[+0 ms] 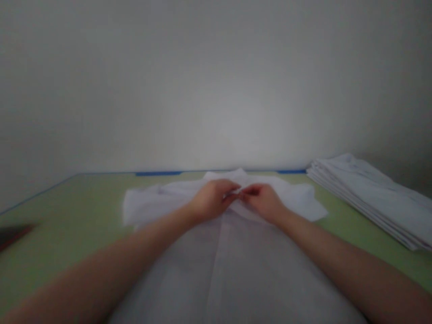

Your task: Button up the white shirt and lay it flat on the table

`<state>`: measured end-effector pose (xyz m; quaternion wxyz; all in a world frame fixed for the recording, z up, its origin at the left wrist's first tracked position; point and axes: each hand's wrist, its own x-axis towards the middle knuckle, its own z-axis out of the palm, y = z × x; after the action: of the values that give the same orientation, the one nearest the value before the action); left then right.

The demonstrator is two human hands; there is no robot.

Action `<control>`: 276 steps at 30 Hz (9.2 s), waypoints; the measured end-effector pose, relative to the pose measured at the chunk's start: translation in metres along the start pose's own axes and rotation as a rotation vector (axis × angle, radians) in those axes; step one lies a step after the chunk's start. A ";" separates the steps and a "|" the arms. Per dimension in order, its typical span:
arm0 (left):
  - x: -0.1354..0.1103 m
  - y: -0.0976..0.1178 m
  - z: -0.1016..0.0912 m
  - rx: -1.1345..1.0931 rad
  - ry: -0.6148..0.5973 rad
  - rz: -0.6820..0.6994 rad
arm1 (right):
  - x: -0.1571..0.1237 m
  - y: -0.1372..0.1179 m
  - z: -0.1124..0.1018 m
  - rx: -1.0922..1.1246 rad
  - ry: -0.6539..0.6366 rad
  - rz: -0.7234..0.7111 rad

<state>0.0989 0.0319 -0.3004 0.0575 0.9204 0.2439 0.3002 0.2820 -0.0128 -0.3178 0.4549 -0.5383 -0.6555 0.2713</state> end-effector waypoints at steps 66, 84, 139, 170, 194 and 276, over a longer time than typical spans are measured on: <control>0.006 -0.022 -0.008 -0.232 0.020 -0.191 | 0.015 0.020 -0.011 -0.033 0.310 -0.277; 0.005 0.002 -0.003 0.057 0.212 0.030 | 0.014 0.022 -0.007 0.203 0.123 -0.139; 0.012 -0.012 0.016 -0.532 0.047 -0.558 | -0.003 0.006 -0.016 -0.864 0.048 -0.859; -0.003 -0.030 -0.001 0.206 -0.349 -0.329 | 0.006 0.007 -0.030 -1.007 0.155 -0.571; 0.006 -0.002 -0.032 0.082 -0.362 0.023 | 0.018 0.039 0.004 -0.627 -0.162 -0.258; 0.007 0.021 -0.033 -0.033 0.019 0.200 | -0.010 -0.005 0.003 -0.215 0.175 -0.522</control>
<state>0.0930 0.0160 -0.2643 0.0400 0.9362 0.1462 0.3170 0.2765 -0.0236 -0.3180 0.5044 -0.4180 -0.7550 0.0266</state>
